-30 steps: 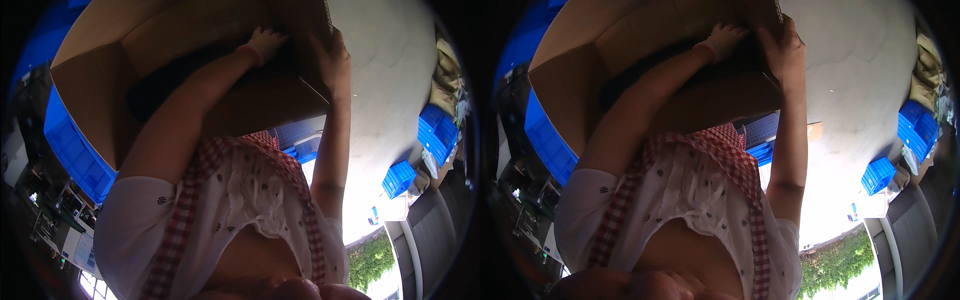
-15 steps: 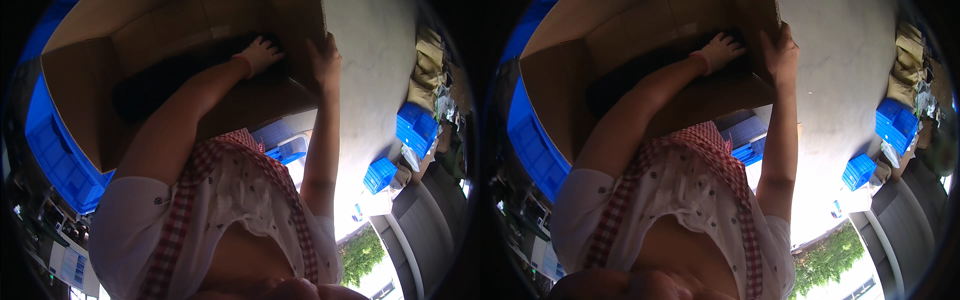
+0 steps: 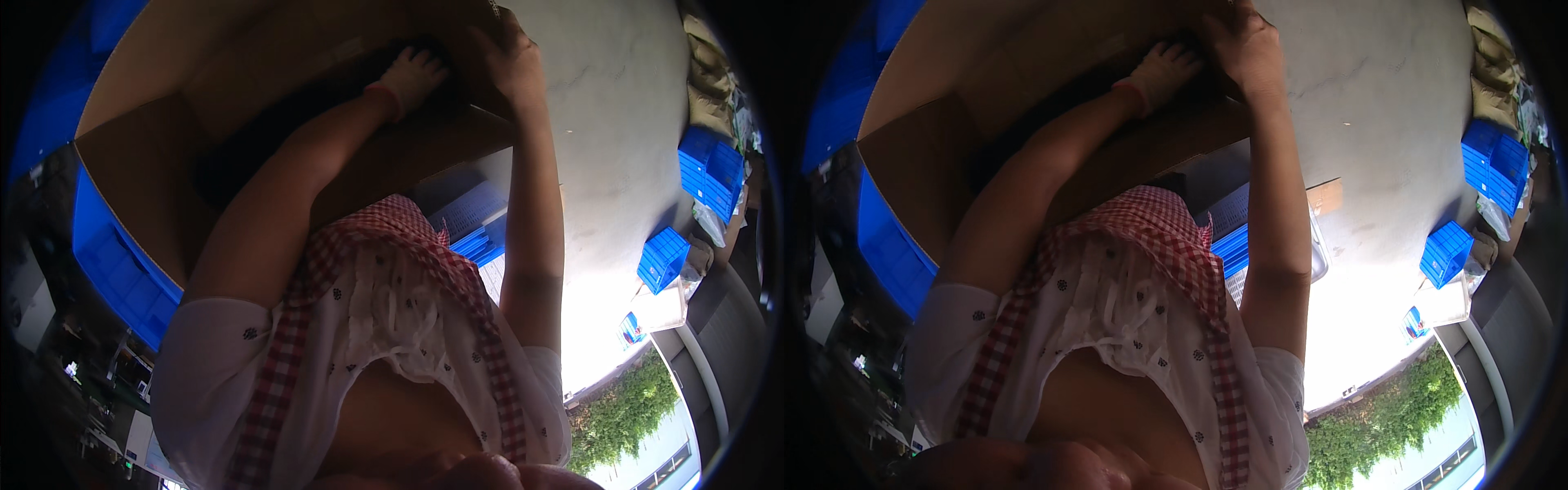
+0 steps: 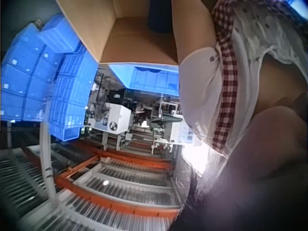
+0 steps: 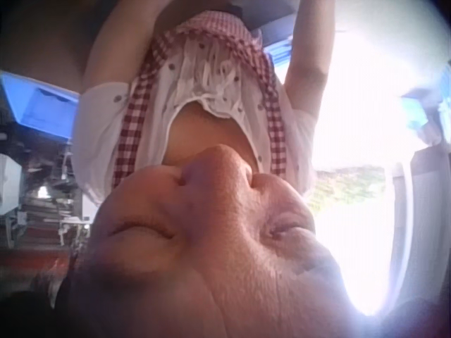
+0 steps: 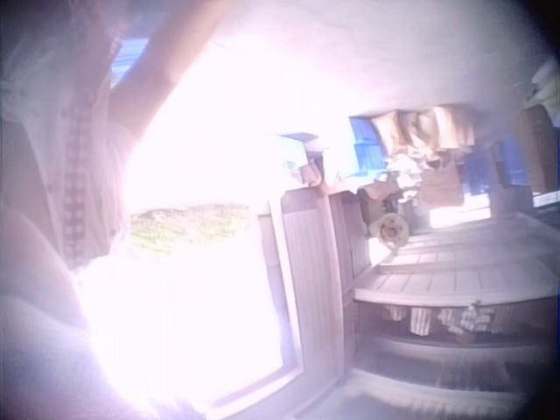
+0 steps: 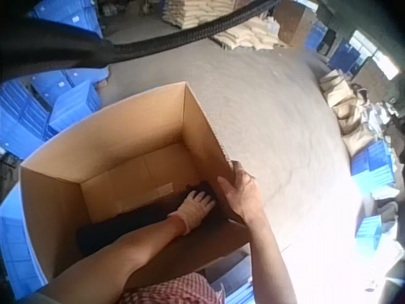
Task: The person transfers blue plastic lids and black corrugated tubes from a blue plastic crate into a cardboard box. They handle the items by hand, placing the lids and tubes into the box one by one or in small stacks.
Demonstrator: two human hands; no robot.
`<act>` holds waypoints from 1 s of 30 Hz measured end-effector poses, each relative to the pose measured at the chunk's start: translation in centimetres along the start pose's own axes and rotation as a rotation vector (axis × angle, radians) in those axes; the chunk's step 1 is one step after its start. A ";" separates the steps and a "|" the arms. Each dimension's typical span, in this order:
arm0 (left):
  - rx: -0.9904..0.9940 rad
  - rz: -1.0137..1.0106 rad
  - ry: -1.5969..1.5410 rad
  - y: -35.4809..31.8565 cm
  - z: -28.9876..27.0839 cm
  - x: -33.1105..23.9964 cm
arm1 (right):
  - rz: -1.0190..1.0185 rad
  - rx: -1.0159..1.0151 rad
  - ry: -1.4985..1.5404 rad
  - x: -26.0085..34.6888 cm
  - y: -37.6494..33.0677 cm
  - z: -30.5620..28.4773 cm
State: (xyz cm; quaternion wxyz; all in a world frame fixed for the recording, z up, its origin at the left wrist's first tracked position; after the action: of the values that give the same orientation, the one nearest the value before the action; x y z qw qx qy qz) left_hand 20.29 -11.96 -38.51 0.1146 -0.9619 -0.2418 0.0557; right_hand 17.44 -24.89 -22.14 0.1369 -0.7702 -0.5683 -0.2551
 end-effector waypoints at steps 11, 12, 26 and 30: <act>-0.082 0.073 0.085 -1.9 0.8 1.7 | -0.007 -0.052 0.076 1.8 -1.2 0.9; -0.091 0.077 0.103 -1.9 0.7 1.8 | -0.025 -0.066 0.092 2.2 -1.4 0.7; -0.128 0.050 0.121 -1.7 0.7 1.1 | -0.039 -0.095 0.144 1.1 -1.1 2.1; -0.108 0.048 0.159 -1.6 0.7 0.9 | -0.032 -0.100 0.118 1.3 -1.2 2.4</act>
State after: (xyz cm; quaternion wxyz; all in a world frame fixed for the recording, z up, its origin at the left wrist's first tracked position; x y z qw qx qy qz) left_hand 20.28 -10.03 -38.85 0.0799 -0.9736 -0.2117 -0.0314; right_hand 17.19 -22.27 -23.54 0.1274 -0.7505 -0.5583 -0.3300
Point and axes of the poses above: each hand's wrist, its own y-axis towards the middle knuckle, its own z-axis out of the palm, x = y × z, the point moved 1 cm from there along y, towards the middle knuckle, and after that the axes turned 5 degrees about -z, right-handed, at the moved point
